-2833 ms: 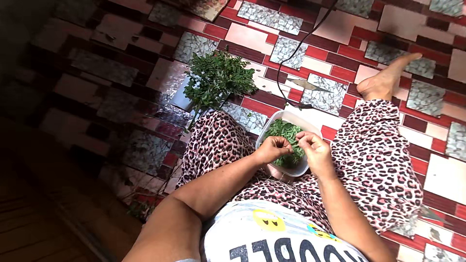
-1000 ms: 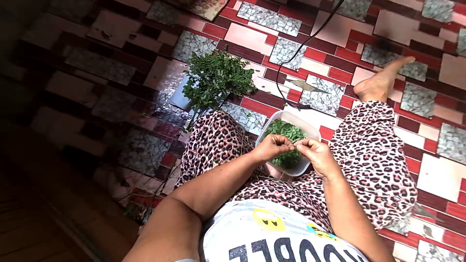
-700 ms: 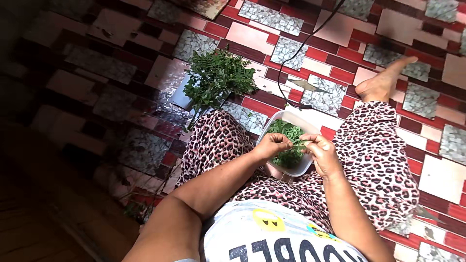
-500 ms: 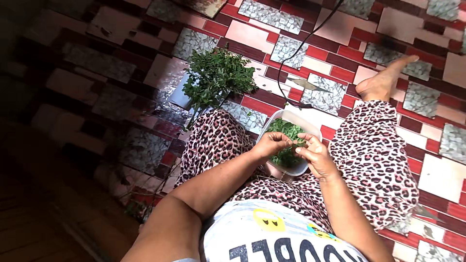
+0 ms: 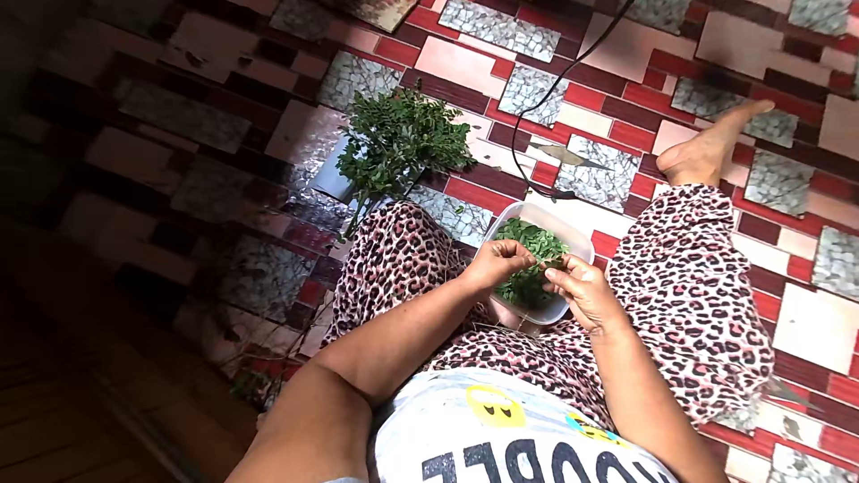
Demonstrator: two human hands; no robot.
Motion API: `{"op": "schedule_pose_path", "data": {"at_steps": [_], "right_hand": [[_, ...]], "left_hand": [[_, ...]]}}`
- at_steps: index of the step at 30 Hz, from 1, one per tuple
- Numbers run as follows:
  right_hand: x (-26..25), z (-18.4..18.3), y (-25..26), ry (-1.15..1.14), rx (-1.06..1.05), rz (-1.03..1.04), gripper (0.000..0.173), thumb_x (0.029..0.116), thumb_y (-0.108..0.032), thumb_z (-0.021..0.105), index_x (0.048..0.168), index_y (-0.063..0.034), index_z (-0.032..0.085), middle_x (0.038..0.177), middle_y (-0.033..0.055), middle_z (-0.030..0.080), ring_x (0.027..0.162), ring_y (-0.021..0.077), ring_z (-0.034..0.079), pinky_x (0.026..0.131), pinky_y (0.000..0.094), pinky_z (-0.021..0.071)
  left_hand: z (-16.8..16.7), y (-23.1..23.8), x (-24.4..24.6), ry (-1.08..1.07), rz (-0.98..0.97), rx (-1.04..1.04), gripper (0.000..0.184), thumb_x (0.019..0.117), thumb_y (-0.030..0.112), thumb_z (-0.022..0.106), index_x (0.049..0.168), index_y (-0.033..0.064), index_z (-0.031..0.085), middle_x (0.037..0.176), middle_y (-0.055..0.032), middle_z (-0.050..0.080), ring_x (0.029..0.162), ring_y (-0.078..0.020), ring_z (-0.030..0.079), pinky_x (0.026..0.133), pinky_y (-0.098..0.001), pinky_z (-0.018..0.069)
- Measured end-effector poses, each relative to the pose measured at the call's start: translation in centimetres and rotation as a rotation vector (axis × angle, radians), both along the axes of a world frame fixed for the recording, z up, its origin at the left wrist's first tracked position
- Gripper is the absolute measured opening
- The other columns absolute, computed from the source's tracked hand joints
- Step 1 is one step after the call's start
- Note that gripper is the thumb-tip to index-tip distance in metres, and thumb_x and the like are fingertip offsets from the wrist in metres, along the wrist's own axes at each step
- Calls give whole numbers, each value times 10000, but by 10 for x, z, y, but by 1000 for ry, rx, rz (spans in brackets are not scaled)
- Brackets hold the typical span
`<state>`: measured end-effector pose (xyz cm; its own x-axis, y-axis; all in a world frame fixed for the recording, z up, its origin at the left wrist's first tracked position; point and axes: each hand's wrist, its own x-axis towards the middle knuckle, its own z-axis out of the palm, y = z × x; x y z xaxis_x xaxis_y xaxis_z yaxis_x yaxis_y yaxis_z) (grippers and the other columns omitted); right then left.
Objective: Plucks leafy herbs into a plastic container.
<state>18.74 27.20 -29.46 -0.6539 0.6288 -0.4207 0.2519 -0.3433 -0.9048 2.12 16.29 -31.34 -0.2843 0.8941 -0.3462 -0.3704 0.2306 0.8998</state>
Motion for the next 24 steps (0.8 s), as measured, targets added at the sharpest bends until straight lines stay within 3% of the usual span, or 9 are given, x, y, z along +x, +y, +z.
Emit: {"op": "schedule_pose_path", "data": {"at_steps": [4,7,10,13,17,22,24], "right_hand": [[-3,-2,0,2,41,-49,106,908,71,638,980,-3,663,869,49,683,744,102,644,716,258,563],[0,-3,3,-58,87,-21,96,870,63,613,846,-28,631,913,66,688,766,118,654,710,266,568],[5,1,7,-77,63,55,152,847,49,660,981,-13,626,997,75,665,819,128,656,747,278,581],[4,4,5,-41,-9,43,227,890,23,638,1114,-6,615,1065,83,674,842,123,662,773,282,576],[-1,-1,4,-2,2,-32,111,931,62,612,1016,0,647,1002,81,709,811,124,671,765,281,576],[4,-4,9,-68,67,6,108,884,70,605,853,-29,632,974,76,684,805,126,648,728,264,565],[7,-2,12,-85,63,19,107,891,51,614,967,-17,647,1016,85,682,819,132,658,741,276,574]], "left_hand": [[0,0,0,21,3,11,126,971,80,653,850,55,678,709,25,582,576,-23,455,529,-189,367],[-4,3,-6,24,13,39,102,962,69,647,866,41,670,726,35,596,586,-13,470,539,-194,380],[-3,2,-8,24,12,38,110,965,72,642,862,47,671,728,33,601,592,-15,477,543,-197,385],[4,-1,-4,29,1,10,141,980,88,640,845,63,670,682,30,551,537,-23,414,498,-185,335],[4,-1,-3,23,-4,6,145,980,78,644,839,62,672,696,25,567,554,-25,431,510,-184,346],[-4,1,-8,13,3,40,128,971,82,652,846,61,668,703,25,578,564,-27,452,518,-192,362],[-4,0,-9,19,-11,50,123,964,81,660,844,59,672,706,25,584,566,-24,455,521,-191,366]]}}
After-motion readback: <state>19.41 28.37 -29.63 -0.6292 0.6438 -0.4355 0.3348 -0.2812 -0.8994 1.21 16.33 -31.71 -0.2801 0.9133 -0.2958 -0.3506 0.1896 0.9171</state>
